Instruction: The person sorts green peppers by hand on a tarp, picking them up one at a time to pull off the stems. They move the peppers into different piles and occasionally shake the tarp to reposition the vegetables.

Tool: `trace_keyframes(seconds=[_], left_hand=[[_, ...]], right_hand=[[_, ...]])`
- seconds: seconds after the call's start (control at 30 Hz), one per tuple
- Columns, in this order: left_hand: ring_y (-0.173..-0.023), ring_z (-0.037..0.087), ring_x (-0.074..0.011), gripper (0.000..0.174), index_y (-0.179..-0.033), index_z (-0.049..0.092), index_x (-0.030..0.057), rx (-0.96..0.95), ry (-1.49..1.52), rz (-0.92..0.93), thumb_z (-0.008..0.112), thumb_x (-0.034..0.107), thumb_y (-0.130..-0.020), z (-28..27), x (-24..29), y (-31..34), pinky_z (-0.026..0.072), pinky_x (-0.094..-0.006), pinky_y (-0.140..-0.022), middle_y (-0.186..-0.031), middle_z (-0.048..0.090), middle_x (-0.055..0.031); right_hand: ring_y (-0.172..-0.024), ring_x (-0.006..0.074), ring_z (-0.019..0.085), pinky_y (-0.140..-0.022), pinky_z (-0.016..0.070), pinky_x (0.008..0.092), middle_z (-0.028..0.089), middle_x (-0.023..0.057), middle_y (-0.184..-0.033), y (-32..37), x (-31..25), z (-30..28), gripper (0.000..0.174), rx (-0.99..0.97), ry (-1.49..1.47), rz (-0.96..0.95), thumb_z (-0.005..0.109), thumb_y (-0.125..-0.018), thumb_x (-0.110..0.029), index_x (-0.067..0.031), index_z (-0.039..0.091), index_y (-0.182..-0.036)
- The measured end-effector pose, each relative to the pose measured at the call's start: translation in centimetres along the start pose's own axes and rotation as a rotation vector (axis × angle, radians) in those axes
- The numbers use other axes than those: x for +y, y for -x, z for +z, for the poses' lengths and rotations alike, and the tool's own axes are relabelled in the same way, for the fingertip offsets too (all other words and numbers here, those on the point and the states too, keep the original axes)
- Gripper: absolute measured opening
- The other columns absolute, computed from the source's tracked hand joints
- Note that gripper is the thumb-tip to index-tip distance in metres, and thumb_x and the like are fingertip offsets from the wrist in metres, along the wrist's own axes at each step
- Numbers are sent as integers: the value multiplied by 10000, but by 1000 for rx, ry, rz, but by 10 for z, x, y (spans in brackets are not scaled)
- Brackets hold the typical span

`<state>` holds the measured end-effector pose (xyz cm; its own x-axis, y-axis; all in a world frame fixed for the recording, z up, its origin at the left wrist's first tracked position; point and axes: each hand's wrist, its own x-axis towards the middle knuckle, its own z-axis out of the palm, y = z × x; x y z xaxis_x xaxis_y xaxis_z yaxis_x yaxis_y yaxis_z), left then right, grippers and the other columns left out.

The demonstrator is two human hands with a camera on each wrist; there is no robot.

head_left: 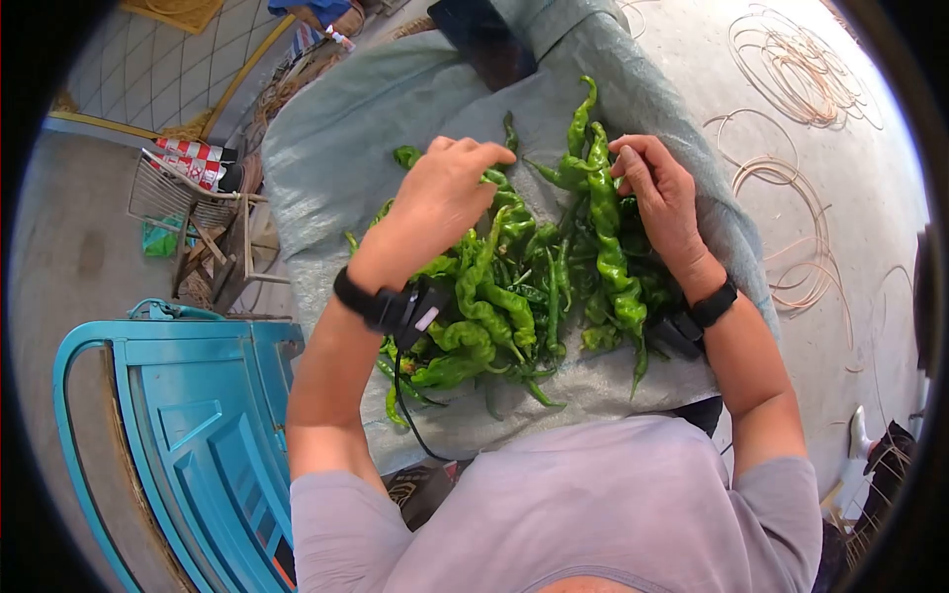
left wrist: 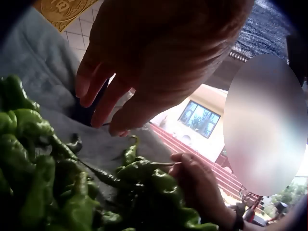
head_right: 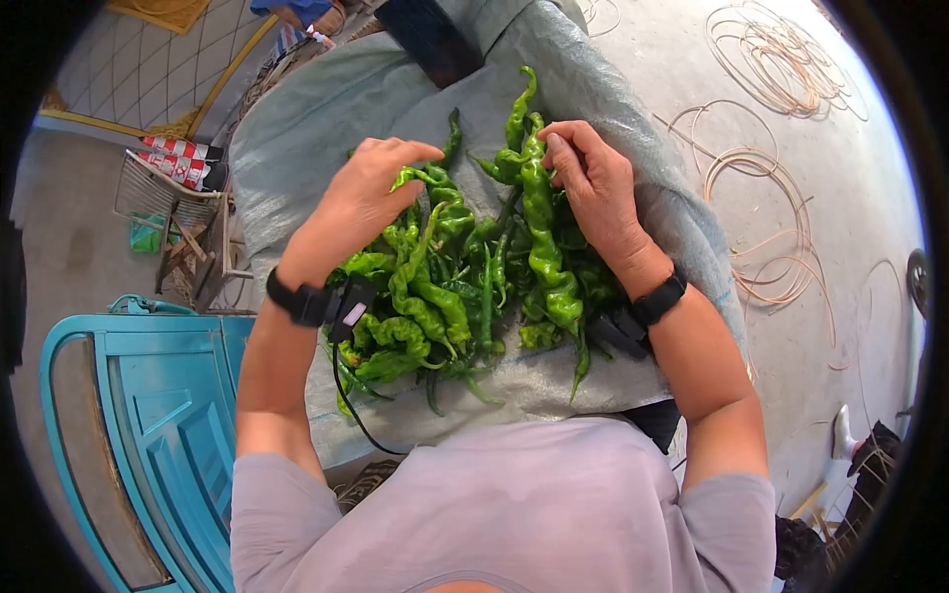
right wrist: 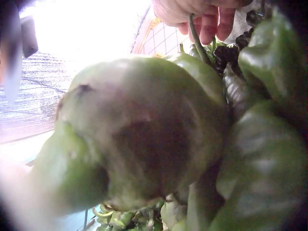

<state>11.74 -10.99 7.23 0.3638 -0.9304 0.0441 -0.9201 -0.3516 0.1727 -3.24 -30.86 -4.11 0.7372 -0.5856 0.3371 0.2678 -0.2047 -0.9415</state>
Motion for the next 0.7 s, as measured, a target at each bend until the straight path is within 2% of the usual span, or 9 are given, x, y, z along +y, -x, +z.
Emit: trace_keyframes(seconds=[0.1, 0.2, 0.4, 0.5, 0.7], left_hand=[[-1130, 531, -305, 396, -1210, 651, 115, -44, -124, 122, 621, 20, -827, 33, -27, -11, 458, -386, -969, -1171, 650, -86], [-1163, 525, -297, 431, -1209, 653, 141, -182, -224, 161, 657, 13, -797, 44, -37, -18, 444, -409, -992, -1223, 632, -61], [-1226, 498, -281, 524, -1194, 661, 204, -205, -261, 190, 746, 14, -713, 60, -43, -18, 426, -453, -992, -1266, 601, -7], [-1219, 508, -269, 496, -1177, 648, 189, -212, -295, 197, 745, 21, -721, 54, -38, -18, 438, -435, -966, -1235, 610, -29], [-1122, 568, -276, 457, -1140, 605, 125, 89, -227, 185, 748, 27, -716, 41, -25, -15, 456, -413, -930, -1115, 650, -42]], right_hand=[[-708, 44, 558, -640, 485, 213, 624, -4, -793, -1, 1, -1, 136, -9, -8, 0, 550, -1021, -125, -26, 634, -1061], [-715, 43, 564, -641, 486, 212, 623, -6, -789, -1, 1, -1, 132, -26, 0, 17, 551, -1020, -123, -26, 634, -1056], [-716, 38, 565, -638, 486, 212, 620, -10, -782, -1, -1, -1, 134, -32, 14, 29, 551, -1020, -125, -27, 637, -1050], [-713, 36, 564, -636, 487, 213, 619, -11, -778, -1, 0, -1, 134, -30, 18, 20, 554, -1019, -128, -28, 640, -1045], [-708, 39, 550, -639, 474, 211, 614, -16, -775, 0, -2, -2, 131, -36, 61, -26, 568, -1014, -128, -28, 644, -1053]])
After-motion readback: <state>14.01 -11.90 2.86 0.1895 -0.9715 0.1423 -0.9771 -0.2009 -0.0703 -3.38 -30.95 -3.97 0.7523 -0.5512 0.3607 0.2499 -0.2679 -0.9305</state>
